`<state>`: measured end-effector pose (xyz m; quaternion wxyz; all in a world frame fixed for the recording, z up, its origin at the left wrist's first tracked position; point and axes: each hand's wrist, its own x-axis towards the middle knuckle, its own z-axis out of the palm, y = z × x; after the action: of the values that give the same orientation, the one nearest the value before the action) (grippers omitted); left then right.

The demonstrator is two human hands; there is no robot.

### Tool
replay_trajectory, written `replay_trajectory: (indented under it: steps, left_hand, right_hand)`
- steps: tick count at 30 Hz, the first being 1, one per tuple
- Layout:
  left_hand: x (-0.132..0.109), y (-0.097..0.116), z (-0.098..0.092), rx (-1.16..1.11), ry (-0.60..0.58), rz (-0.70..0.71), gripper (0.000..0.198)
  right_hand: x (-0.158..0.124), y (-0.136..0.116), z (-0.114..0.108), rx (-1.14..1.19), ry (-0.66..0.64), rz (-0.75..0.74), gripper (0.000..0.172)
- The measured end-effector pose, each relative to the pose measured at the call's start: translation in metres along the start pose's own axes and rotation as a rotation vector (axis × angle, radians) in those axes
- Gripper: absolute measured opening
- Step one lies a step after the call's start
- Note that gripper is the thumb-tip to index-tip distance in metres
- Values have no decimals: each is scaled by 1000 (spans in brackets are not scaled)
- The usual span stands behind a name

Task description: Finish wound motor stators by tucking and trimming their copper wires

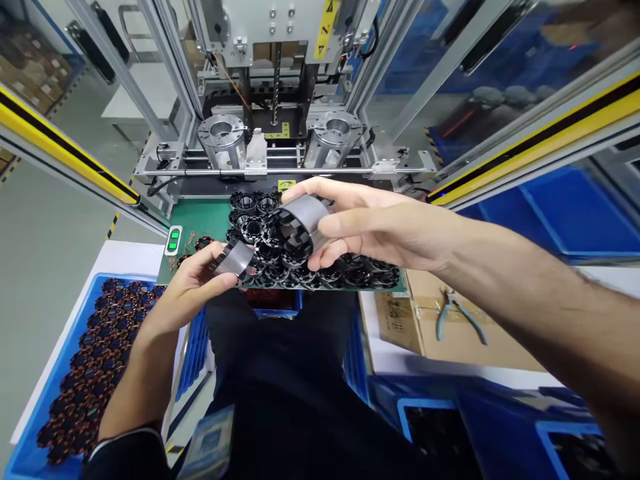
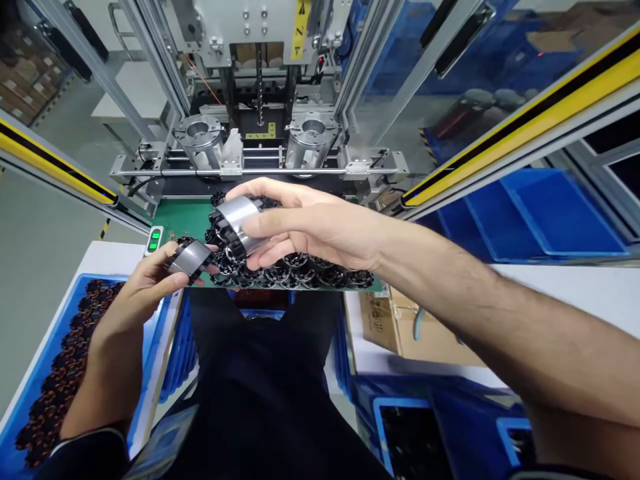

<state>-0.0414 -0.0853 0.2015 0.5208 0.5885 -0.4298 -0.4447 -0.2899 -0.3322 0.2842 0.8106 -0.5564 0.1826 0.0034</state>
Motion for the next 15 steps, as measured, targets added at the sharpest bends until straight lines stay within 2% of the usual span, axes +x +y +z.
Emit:
replay_trajectory:
  steps: [2, 5, 8, 10, 13, 15]
  left_hand:
    - [3, -6, 6, -23, 20, -12, 34]
    - [6, -19, 13, -50, 127, -35, 35]
    - [2, -28, 20, -150, 253, -114, 45]
    - [-4, -32, 24, -215, 328, -142, 50]
    - [-18, -40, 23, -228, 410, -147, 48]
    - [-25, -47, 16, -224, 410, -161, 50]
  right_hand:
    - [-5, -5, -13, -39, 25, -42, 73]
    - [-2, -22, -47, -230, 171, -133, 79]
    - [17, -49, -101, -602, 451, -231, 81]
    - [37, -66, -141, -931, 663, -282, 73]
    - [73, -82, -191, -1228, 834, -218, 66]
    - [95, -86, -213, -1336, 851, -133, 70]
